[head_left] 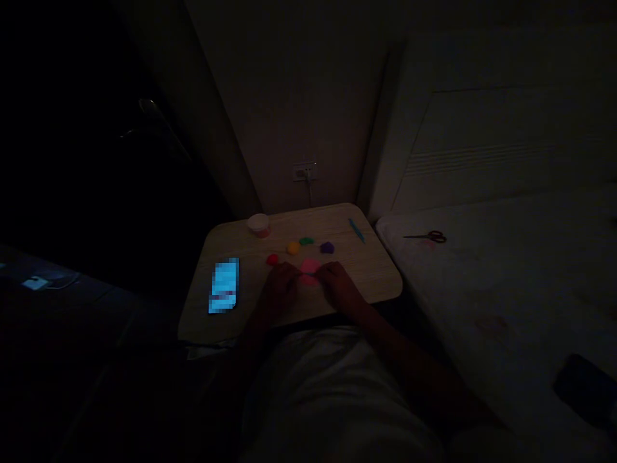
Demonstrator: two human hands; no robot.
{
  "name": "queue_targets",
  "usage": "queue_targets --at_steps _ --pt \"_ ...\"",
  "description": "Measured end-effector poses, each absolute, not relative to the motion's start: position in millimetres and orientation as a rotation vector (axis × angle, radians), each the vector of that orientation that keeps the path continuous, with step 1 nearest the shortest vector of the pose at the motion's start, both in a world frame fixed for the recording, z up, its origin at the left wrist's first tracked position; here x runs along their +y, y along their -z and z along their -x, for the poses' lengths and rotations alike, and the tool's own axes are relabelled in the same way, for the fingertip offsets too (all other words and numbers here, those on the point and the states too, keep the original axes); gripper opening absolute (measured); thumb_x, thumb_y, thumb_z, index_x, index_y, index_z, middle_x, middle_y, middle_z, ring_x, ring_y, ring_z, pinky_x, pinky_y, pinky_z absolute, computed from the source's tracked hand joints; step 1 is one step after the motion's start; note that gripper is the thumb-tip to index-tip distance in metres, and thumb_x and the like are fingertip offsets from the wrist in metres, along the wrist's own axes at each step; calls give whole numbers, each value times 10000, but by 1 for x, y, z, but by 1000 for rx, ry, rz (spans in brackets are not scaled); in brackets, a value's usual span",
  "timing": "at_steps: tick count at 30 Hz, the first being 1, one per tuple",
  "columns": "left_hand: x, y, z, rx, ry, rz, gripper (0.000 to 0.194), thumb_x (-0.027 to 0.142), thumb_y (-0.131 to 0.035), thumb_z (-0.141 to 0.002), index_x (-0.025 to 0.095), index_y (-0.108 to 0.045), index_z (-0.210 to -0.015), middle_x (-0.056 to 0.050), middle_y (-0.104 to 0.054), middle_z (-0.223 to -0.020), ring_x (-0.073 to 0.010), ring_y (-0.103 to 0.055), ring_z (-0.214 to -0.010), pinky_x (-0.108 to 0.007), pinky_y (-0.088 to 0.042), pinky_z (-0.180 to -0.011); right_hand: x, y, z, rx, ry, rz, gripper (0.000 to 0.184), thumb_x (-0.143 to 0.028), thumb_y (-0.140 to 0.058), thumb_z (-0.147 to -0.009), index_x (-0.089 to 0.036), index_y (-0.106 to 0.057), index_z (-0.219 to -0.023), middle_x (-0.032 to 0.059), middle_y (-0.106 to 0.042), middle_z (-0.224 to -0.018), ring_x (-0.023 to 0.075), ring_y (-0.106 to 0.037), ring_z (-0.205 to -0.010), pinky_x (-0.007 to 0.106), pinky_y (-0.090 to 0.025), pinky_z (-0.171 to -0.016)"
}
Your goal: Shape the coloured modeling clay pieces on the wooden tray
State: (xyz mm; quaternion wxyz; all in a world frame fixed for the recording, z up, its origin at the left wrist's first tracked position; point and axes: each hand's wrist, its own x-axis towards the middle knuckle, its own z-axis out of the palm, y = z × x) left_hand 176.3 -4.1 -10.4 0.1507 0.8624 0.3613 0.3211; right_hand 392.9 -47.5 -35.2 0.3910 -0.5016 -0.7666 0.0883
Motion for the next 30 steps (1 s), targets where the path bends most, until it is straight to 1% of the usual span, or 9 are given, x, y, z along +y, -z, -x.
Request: queue_targets --at_steps 3,8,14,16,18,20,24,28,30 --pt "-5 9 -177 1055 -905 -2464 190 146 -474 -968 192 -651 -1019 -80 -650 -1044 -234 -581 -1025 -434 -495 -977 -49 32 -395 -1912 -240 1236 354 -15 -480 -882 -149 -723 -1101 130 -646 -1074 243 -558 -1064 365 -482 -954" --pt "-6 7 -178 1073 -896 -2465 169 170 -468 -974 190 -636 -983 -81 -643 -1014 -234 -578 -991 -428 -500 -954 -53 27 -392 -1963 -234 1152 311 -66 -498 -935 -158 -701 -1153 134 -646 -1125 242 -551 -1094 373 -479 -977" --pt "-5 10 -177 1135 -943 -2453 171 196 -456 -992 200 -625 -963 -71 -645 -986 -224 -580 -964 -410 -496 -946 -52 29 -387 -2073 -298 1205 263 -112 -543 -967 -202 -717 -1143 95 -658 -1152 224 -559 -1120 353 -469 -1005" --pt "-5 10 -176 1114 -927 -2492 180 175 -465 -975 200 -643 -982 -73 -657 -995 -231 -585 -978 -425 -493 -957 -52 27 -388 -2123 -307 1197 297 -97 -547 -963 -200 -708 -1190 101 -667 -1169 226 -561 -1120 349 -470 -1003" --pt "-5 9 -175 1080 -878 -2547 204 136 -492 -933 199 -669 -1012 -80 -668 -1032 -241 -588 -1007 -440 -491 -966 -52 25 -389 -2145 -306 1181 384 -64 -539 -953 -192 -660 -1295 112 -674 -1196 230 -559 -1117 352 -470 -1001" --pt "-4 9 -175 1068 -830 -2593 235 106 -515 -891 196 -694 -1014 -87 -671 -1058 -248 -587 -1020 -445 -493 -963 -53 22 -390 -2148 -298 1161 447 -34 -526 -943 -182 -621 -1354 117 -685 -1207 233 -562 -1098 360 -470 -995" --pt "-3 8 -176 1091 -819 -2627 236 106 -525 -884 194 -726 -971 -88 -665 -1067 -252 -580 -1033 -454 -480 -973 -52 23 -391 -2161 -273 1146 400 -18 -524 -933 -158 -674 -1276 120 -720 -1145 247 -577 -1029 374 -476 -957" --pt "-1 8 -177 1149 -792 -2646 206 111 -538 -881 193 -723 -917 -89 -654 -1043 -257 -572 -1009 -446 -484 -929 -50 27 -392 -2186 -275 1167 389 -11 -534 -916 -160 -697 -1237 114 -732 -1107 254 -577 -1019 374 -479 -935" --pt "-1 9 -176 1166 -784 -2654 212 111 -532 -886 200 -720 -925 -89 -647 -1056 -258 -567 -1011 -441 -483 -917 -49 29 -392 -2186 -282 1170 384 -11 -530 -915 -162 -697 -1226 115 -729 -1088 252 -580 -1006 380 -476 -937"
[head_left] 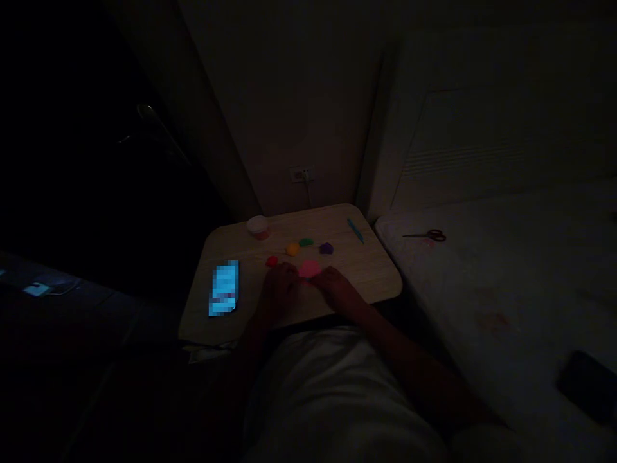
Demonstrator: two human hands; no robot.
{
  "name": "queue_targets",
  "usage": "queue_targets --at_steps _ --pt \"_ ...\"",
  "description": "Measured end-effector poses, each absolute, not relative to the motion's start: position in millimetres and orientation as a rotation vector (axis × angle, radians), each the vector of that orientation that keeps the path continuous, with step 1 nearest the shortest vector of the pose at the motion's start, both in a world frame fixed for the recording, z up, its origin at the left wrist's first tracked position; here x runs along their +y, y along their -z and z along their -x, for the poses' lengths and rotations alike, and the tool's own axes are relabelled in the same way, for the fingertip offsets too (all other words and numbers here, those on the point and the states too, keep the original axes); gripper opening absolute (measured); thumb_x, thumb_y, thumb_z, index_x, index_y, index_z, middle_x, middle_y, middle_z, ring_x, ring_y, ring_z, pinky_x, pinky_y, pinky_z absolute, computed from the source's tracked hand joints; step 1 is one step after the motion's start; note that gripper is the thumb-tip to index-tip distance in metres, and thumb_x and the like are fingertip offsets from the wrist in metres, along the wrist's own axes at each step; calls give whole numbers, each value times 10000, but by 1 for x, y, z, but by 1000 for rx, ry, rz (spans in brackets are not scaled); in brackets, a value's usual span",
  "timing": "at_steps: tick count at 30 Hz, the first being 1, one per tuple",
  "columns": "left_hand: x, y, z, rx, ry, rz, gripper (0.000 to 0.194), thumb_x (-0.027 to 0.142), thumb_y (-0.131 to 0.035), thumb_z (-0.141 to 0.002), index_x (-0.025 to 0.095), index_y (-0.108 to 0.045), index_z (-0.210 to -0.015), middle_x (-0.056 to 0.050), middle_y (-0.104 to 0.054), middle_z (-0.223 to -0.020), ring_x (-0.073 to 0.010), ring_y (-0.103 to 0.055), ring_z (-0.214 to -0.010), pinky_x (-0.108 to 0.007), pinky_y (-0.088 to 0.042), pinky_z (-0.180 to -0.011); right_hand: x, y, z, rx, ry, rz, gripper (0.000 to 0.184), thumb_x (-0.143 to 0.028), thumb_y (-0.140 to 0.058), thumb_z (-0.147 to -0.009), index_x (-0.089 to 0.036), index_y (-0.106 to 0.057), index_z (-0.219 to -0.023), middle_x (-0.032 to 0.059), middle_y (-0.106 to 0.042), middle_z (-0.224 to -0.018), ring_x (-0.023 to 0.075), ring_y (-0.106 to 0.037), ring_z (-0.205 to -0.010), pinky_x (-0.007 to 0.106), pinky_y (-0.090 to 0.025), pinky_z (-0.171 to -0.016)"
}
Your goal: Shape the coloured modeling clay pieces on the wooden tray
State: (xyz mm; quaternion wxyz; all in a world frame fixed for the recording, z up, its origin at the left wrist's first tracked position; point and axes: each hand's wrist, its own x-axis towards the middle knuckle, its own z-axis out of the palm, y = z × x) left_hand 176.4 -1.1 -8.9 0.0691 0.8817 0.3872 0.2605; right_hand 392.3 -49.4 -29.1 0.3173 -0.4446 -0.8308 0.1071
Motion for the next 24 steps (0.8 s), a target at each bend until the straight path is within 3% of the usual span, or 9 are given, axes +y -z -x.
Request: queue_targets --at_steps 12,19,24 --pt "-9 3 -174 1109 -900 -2623 265 130 -480 -938 194 -675 -1105 -95 -651 -1090 -254 -568 -1062 -439 -465 -986 -50 22 -387 -2087 -346 1153 323 -100 -441 -999 -158 -593 -1278 136 -573 -1205 229 -517 -1151 376 -457 -1039" --pt "-7 5 -173 1139 -857 -2619 174 157 -535 -924 193 -700 -881 -81 -661 -979 -245 -578 -955 -430 -477 -900 -50 27 -388 -2147 -349 1146 371 -44 -464 -957 -182 -599 -1274 127 -612 -1220 238 -525 -1158 391 -452 -1046" --pt "-7 6 -175 1141 -847 -2582 169 154 -524 -933 192 -670 -855 -72 -640 -943 -232 -571 -931 -410 -478 -882 -49 26 -388 -2089 -325 1173 350 -45 -480 -946 -164 -648 -1229 127 -641 -1162 237 -556 -1118 376 -469 -1015"
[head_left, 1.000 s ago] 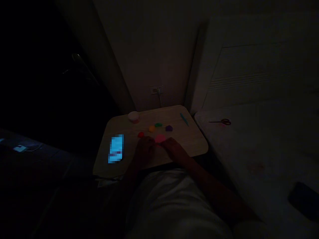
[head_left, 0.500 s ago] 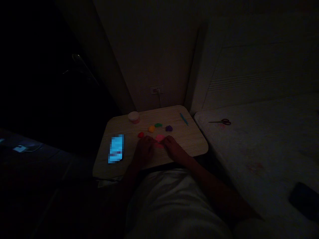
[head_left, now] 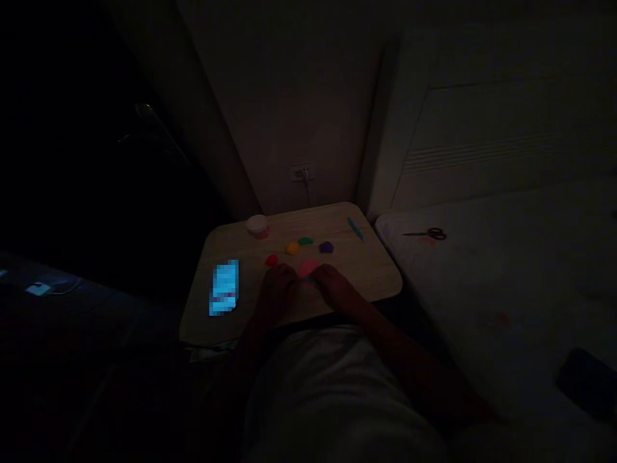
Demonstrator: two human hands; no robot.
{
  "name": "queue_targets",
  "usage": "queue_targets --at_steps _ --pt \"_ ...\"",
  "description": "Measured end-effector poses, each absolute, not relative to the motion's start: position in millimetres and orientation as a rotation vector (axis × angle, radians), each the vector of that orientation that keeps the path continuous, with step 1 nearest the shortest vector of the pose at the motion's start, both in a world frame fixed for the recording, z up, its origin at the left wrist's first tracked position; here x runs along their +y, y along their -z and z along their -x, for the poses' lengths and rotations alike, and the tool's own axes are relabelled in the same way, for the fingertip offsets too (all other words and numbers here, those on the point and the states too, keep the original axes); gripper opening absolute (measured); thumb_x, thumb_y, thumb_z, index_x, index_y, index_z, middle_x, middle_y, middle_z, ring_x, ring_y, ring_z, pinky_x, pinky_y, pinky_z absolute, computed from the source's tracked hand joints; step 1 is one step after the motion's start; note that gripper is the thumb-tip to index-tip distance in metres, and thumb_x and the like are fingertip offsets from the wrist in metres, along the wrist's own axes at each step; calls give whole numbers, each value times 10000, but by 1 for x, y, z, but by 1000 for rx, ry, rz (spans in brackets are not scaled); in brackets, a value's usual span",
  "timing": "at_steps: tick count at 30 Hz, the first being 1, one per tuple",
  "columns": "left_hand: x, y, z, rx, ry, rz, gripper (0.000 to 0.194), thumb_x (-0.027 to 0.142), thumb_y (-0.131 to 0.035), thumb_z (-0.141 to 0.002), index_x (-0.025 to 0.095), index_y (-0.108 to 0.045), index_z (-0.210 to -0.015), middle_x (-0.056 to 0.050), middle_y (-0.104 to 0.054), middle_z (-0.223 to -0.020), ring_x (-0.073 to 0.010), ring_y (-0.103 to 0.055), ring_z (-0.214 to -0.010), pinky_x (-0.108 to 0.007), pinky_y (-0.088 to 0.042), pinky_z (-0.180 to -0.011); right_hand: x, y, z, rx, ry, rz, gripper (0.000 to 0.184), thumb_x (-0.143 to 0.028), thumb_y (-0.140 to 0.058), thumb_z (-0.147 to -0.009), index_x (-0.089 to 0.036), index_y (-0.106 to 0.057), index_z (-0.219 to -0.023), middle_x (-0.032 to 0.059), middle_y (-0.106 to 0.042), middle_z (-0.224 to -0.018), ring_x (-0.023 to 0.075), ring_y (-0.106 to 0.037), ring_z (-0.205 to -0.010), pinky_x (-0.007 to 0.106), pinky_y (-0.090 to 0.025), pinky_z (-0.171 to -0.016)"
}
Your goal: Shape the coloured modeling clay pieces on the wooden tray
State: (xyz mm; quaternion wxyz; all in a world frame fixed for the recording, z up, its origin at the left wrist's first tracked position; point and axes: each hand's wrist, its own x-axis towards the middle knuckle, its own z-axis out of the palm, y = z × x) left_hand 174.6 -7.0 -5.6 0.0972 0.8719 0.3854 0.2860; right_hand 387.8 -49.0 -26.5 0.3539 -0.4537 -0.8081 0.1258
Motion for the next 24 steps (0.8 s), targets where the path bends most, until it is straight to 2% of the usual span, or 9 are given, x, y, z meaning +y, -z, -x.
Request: queue_targets --at_steps 6,9,16,21,24 --pt "-5 5 -176 1164 -790 -2609 173 176 -526 -937 199 -657 -827 -71 -631 -938 -233 -571 -929 -410 -470 -880 -46 35 -387 -2118 -233 1353 223 -157 -567 -974 -173 -751 -1099 116 -639 -1056 229 -569 -1014 324 -482 -916" --pt "-4 5 -177 1193 -777 -2610 161 183 -535 -931 195 -651 -820 -72 -627 -947 -236 -565 -929 -404 -466 -856 -46 36 -386 -2139 -238 1401 225 -208 -564 -996 -163 -761 -1095 121 -632 -1053 231 -562 -1007 319 -474 -892" --pt "-6 4 -174 1148 -815 -2574 153 170 -518 -937 194 -664 -897 -75 -624 -984 -239 -558 -963 -408 -475 -882 -50 28 -387 -2092 -299 1405 342 -110 -513 -974 -179 -662 -1275 127 -604 -1126 244 -542 -1082 344 -467 -960" --pt "-7 4 -173 1157 -884 -2485 168 187 -499 -966 202 -660 -920 -68 -627 -994 -233 -565 -981 -411 -482 -920 -47 33 -389 -2025 -350 1331 285 -113 -460 -996 -158 -636 -1216 129 -594 -1130 240 -540 -1101 370 -470 -1004" --pt "-8 5 -173 1162 -876 -2474 162 195 -502 -973 200 -659 -934 -69 -631 -993 -232 -566 -978 -413 -482 -932 -48 33 -390 -2038 -340 1341 318 -75 -435 -982 -159 -633 -1217 129 -580 -1124 238 -531 -1096 362 -464 -1010"
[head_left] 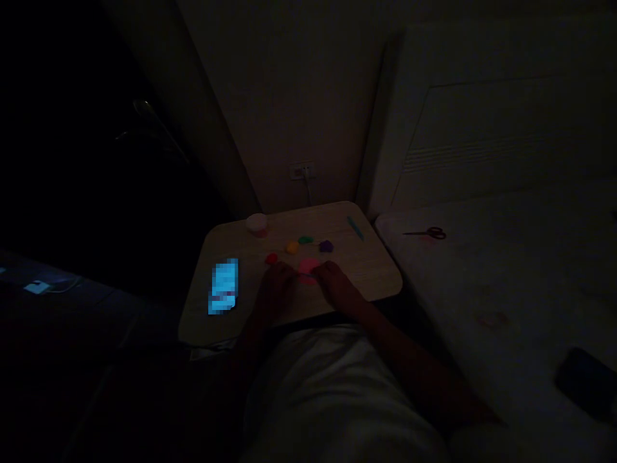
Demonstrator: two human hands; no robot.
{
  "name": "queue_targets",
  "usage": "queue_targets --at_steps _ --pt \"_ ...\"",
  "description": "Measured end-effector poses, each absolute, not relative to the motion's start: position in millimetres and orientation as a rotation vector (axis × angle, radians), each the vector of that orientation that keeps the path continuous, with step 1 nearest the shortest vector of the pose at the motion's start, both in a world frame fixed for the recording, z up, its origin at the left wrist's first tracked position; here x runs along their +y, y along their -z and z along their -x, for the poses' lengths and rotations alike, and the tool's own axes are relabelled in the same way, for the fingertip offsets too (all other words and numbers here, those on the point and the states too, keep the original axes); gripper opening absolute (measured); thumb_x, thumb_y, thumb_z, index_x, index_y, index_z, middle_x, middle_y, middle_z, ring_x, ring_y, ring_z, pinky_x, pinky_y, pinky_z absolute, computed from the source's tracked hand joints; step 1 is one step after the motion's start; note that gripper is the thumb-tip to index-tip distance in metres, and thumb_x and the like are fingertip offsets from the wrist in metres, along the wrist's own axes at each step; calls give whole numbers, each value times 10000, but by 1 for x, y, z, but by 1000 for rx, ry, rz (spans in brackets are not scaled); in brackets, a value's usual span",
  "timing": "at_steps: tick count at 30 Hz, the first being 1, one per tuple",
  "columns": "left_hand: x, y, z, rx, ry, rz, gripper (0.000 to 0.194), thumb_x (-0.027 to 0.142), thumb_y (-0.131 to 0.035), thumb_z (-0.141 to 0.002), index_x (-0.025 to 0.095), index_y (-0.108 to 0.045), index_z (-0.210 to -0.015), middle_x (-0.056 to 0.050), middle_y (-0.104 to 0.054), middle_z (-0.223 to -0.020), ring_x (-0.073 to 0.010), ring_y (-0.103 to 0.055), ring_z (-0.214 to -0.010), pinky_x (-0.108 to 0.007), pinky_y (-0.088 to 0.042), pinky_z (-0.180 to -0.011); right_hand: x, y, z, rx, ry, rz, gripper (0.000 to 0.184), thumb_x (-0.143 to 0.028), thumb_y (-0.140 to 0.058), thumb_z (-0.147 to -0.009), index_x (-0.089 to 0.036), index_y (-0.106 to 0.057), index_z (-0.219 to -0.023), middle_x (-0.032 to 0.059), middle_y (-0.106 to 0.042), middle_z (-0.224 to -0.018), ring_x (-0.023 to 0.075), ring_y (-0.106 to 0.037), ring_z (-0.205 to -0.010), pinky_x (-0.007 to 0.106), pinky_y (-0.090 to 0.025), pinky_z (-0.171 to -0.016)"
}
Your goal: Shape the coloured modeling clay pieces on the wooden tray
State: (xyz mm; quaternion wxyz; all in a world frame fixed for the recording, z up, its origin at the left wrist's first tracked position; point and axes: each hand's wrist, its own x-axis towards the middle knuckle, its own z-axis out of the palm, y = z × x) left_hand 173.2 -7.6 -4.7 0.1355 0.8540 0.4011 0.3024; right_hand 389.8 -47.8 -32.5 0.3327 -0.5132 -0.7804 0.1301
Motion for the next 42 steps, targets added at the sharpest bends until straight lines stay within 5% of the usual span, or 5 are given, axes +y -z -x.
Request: queue_targets --at_steps 7,21,27,42 --pt "-8 6 -174 1149 -911 -2439 176 200 -477 -994 196 -651 -971 -65 -649 -1006 -222 -573 -998 -406 -476 -959 -52 25 -389 -2040 -321 1318 303 -32 -481 -903 -109 -638 -1151 156 -584 -1113 263 -524 -1099 381 -458 -1017" --pt "-8 13 -169 1171 -1012 -2425 255 173 -488 -952 209 -631 -1159 -78 -676 -1122 -236 -610 -1073 -424 -498 -999 -61 4 -387 -2034 -359 1593 314 -380 -453 -1043 -168 -544 -1256 134 -704 -1159 253 -674 -993 313 -474 -802" --pt "-10 14 -170 1212 -1031 -2441 304 188 -480 -970 208 -607 -1245 -83 -672 -1155 -237 -608 -1083 -413 -496 -993 -61 1 -387 -2040 -374 1685 237 -315 -376 -1065 -204 -569 -1147 92 -734 -1053 223 -687 -891 290 -432 -739" --pt "-11 6 -170 1199 -818 -2632 196 161 -516 -928 196 -697 -859 -75 -660 -897 -249 -583 -896 -430 -479 -867 -60 2 -388 -2190 -374 1615 253 -250 -422 -1032 -215 -597 -1212 108 -724 -1143 240 -680 -990 308 -469 -820"
